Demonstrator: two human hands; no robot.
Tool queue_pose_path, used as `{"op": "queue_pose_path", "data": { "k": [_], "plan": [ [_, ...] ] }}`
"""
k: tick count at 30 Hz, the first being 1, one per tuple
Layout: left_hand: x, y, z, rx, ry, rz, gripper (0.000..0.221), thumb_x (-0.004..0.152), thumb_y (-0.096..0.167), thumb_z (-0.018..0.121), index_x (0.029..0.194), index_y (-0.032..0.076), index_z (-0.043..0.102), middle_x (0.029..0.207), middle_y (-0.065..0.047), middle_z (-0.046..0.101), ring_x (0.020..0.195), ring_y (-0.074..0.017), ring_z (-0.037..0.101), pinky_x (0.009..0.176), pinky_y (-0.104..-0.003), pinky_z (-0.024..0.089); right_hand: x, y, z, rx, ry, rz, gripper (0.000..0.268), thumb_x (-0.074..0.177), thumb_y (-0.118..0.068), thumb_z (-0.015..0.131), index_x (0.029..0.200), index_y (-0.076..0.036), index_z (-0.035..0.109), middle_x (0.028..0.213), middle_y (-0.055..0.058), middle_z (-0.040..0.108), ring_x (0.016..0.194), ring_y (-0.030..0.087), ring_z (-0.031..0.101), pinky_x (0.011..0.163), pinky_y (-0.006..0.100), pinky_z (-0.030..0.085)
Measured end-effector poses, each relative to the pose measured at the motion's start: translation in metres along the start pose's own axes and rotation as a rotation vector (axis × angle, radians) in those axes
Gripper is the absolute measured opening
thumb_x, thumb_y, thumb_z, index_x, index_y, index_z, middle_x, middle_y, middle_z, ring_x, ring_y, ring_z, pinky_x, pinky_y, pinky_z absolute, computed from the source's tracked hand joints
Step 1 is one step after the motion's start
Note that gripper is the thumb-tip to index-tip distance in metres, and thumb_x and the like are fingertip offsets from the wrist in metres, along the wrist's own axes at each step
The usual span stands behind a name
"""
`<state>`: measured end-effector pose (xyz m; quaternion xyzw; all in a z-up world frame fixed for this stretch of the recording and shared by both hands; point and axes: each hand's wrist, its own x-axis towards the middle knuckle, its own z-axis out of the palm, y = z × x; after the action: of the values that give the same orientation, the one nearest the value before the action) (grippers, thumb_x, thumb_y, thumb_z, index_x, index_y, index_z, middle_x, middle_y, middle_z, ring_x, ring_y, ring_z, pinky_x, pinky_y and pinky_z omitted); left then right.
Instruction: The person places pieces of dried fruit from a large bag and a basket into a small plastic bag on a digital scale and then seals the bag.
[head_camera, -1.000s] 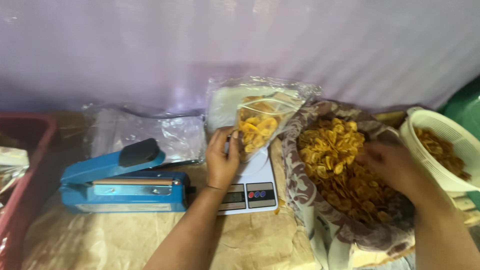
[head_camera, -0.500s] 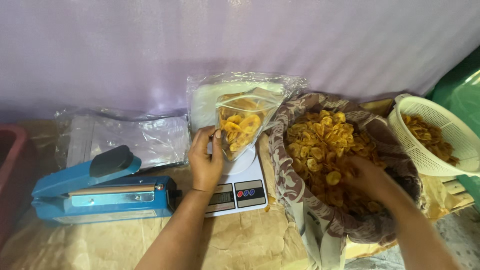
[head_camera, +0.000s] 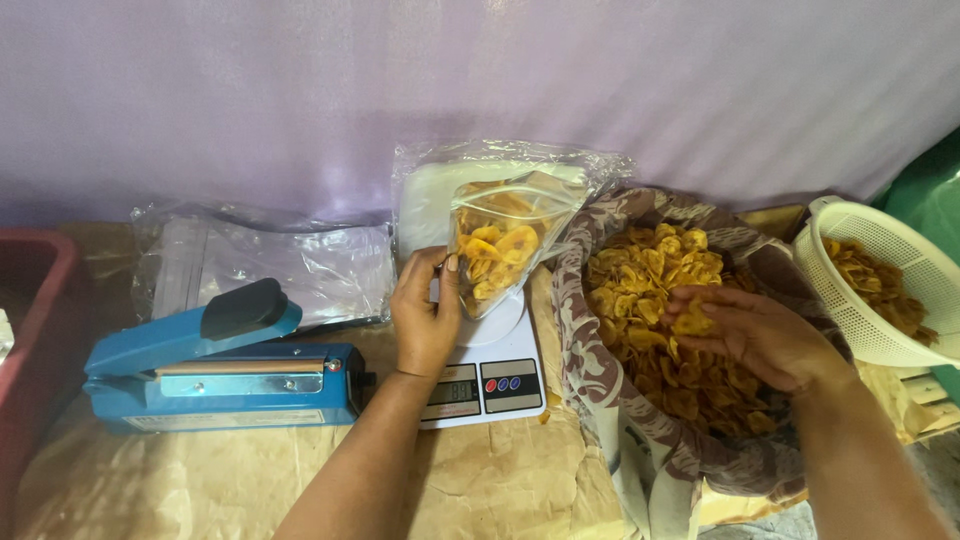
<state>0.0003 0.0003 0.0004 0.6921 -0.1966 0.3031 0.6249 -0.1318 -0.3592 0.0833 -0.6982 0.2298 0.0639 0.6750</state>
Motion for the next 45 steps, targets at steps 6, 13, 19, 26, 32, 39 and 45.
{"op": "queue_pose_path", "data": {
  "k": [6,13,19,26,32,39,45],
  "plan": [
    [0.000,0.001,0.000,0.004,0.008,-0.004,0.009,0.101,0.008,0.064,0.106,0.001,0.066,0.101,-0.013,0.070,0.092,-0.0274,0.071,0.083,-0.034,0.055,0.010,-0.012,0.007,-0.193,0.076,-0.024,0.041,0.100,-0.018,0.053,0.138,-0.005,0.060,0.132,0.012,0.070,0.122,0.023,0.063,0.100,0.042,0.049],
    [-0.001,-0.004,0.001,-0.002,0.019,-0.031,0.010,0.101,0.008,0.065,0.108,0.001,0.067,0.103,-0.012,0.071,0.092,-0.0264,0.071,0.082,-0.033,0.055,0.021,-0.017,0.020,-0.083,0.000,-0.128,0.044,0.092,-0.013,0.061,0.135,-0.007,0.060,0.123,0.006,0.069,0.113,0.024,0.067,0.096,0.037,0.056],
    [0.006,0.011,-0.003,0.035,0.095,0.050,0.023,0.099,0.008,0.064,0.120,-0.001,0.063,0.117,-0.019,0.065,0.102,-0.0313,0.067,0.087,-0.037,0.055,0.034,-0.029,0.036,-0.070,0.077,-0.170,0.035,0.092,-0.013,0.066,0.126,-0.006,0.062,0.116,0.009,0.071,0.104,0.022,0.069,0.088,0.036,0.058],
    [-0.019,0.053,0.006,-0.020,-0.136,0.437,0.034,0.095,0.007,0.071,0.127,0.006,0.059,0.119,-0.014,0.064,0.108,-0.0320,0.067,0.092,-0.039,0.057,0.029,-0.019,0.076,-0.126,-0.024,-0.403,0.022,0.092,-0.011,0.071,0.114,-0.007,0.071,0.104,0.008,0.076,0.090,0.016,0.070,0.077,0.032,0.059],
    [-0.048,0.056,0.052,-0.835,-0.389,-0.600,0.033,0.103,0.009,0.061,0.134,-0.001,0.061,0.108,-0.009,0.073,0.094,-0.0126,0.070,0.080,-0.028,0.062,0.009,-0.010,0.112,-0.179,-0.114,-0.485,0.033,0.089,-0.011,0.074,0.122,-0.014,0.070,0.110,0.007,0.072,0.088,0.012,0.069,0.070,0.029,0.055],
    [-0.051,0.042,0.058,-0.868,-0.408,-0.611,0.027,0.101,0.005,0.062,0.126,-0.006,0.066,0.111,-0.009,0.075,0.095,-0.0113,0.071,0.080,-0.029,0.063,-0.041,-0.013,0.145,-0.942,0.179,-0.965,0.038,0.090,-0.016,0.073,0.127,-0.011,0.066,0.139,0.011,0.063,0.109,0.026,0.072,0.083,0.032,0.060],
    [-0.060,0.052,0.056,-0.756,-0.420,-0.562,0.032,0.099,0.001,0.063,0.130,-0.005,0.064,0.112,-0.009,0.075,0.099,-0.0113,0.072,0.086,-0.026,0.061,-0.057,-0.013,0.156,-1.259,0.280,-1.031,0.051,0.087,-0.014,0.068,0.136,-0.004,0.058,0.139,0.018,0.060,0.111,0.033,0.068,0.087,0.039,0.059]
  ]
}}
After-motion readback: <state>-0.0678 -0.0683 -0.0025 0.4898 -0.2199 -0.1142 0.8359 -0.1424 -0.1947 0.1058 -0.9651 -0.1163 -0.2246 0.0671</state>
